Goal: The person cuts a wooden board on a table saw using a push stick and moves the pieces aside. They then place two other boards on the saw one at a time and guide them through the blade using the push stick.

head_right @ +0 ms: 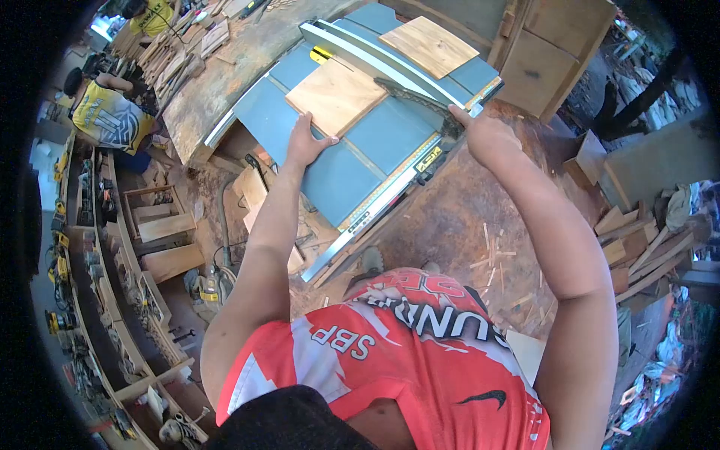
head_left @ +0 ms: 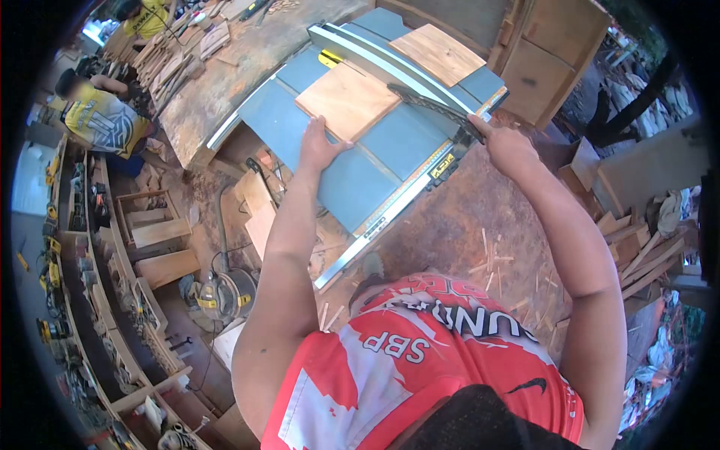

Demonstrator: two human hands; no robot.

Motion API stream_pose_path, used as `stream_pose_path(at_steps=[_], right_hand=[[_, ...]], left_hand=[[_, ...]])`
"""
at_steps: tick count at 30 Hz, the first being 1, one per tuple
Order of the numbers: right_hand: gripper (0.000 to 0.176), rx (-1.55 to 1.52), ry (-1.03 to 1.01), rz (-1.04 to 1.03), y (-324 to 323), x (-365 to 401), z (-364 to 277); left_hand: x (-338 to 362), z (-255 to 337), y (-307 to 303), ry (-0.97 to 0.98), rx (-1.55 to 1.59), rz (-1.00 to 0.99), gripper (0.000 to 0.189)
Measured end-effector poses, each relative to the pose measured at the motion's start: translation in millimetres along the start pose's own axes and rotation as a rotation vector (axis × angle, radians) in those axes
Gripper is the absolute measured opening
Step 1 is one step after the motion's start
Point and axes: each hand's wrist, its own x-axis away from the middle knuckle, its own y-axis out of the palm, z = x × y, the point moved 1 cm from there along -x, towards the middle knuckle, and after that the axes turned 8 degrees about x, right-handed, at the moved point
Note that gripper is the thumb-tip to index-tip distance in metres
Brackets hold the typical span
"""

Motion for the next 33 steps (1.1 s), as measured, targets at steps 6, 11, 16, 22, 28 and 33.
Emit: stream_pose_path(at_steps=[6, 11, 16, 22, 28, 33], right_hand=[[0.069, 0.041, 0.002, 0.057, 3.6, -10.5, -8.4], [0.058, 0.012, 0.016, 0.095, 9.6, -22.0, -10.7], [0.057, 0.012, -0.013, 0.146, 12.3, -29.1, -10.4], [0.062, 0.031, 0.008, 0.091, 0.1, -31.5, -23.0], [0.056, 0.041, 0.005, 0.169, -1.1, -36.8, -28.5], [0.056, 0.014, 0.034, 0.116, -7.4, -40.0, -38.9]], left_hand=[[-6.3, -7.5, -3.5, -0.079, 0.051, -0.081, 0.113], [-10.8, -14.1, -2.8, -0.079, 0.012, -0.072, 0.116], [-15.6, -20.6, -1.8, -0.093, -0.001, -0.078, 0.115], [-23.2, -31.4, -3.8, -0.116, 0.113, -0.076, 0.117], [-27.5, -42.6, 0.0, -0.056, 0.013, 0.013, 0.115], [-35.3, -39.8, -11.4, -0.115, 0.032, -0.087, 0.117]])
